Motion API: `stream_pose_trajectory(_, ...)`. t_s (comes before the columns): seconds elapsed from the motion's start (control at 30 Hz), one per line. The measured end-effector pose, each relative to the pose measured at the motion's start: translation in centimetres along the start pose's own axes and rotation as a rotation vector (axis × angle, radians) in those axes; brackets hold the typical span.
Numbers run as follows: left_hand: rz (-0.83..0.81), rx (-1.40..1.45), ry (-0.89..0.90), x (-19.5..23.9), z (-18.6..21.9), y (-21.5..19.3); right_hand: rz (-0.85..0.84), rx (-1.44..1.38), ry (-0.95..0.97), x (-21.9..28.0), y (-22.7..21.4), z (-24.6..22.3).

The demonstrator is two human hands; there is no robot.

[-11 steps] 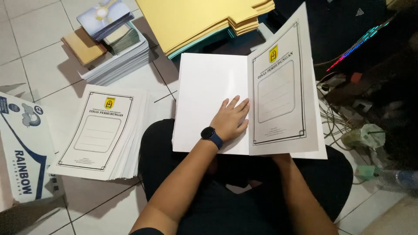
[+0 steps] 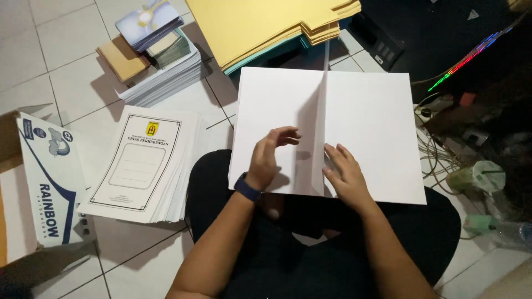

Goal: The person sits on the floor and repeatedly places a printed document into a large white folder, then closes the folder and smooths it with both hands. This process is repeated multiple times with different documents.

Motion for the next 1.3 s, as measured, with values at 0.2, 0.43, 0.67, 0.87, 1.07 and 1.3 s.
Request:
stream_pose_trajectory(0.2, 0.025, 0.406, -0.487, 0.5, -2.8, -6.5, -0.072, 0.174, 0.048, 0.0, -0.2, -2.9)
stream_pose_trajectory(0.43, 0.246, -0.625, -0.593, 2.3, -6.7, -15.9, -0.126, 0.284, -0.005, 0.3, -0.2, -4.5)
stream_pose_trajectory(0.67, 0.118, -0.703, -0.606, 2.8, -7.4, -11.4, -0.185, 0.358, -0.006, 0.3, 0.2, -6.0)
stream_pose_trajectory(0.87, 0.154, -0.965, -0.570, 3.1, -7.0, -10.8, -0.239, 0.460, -0.070, 0.4, 1.3, -6.2)
stream_pose_trajectory(1.07, 0.145, -0.934, -0.596, 3.4, -3.5, -9.4, -0.251, 0.474, -0.092, 0.5, 1.6, -6.8)
stream_pose_trajectory(1.3, 0.211, -0.887, -0.601, 3.7, -2.9, -9.4, -0.261, 0.509, -0.125, 0.5, 1.9, -7.3)
Point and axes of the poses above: each hand's wrist, its own x-axis away from the middle knuckle, its own y-axis out of the palm, z = x × y, the point moved 10 cm from there along -x, towards the middle knuckle, and after that the axes turned 6 degrees about z, right-handed, at the moved point
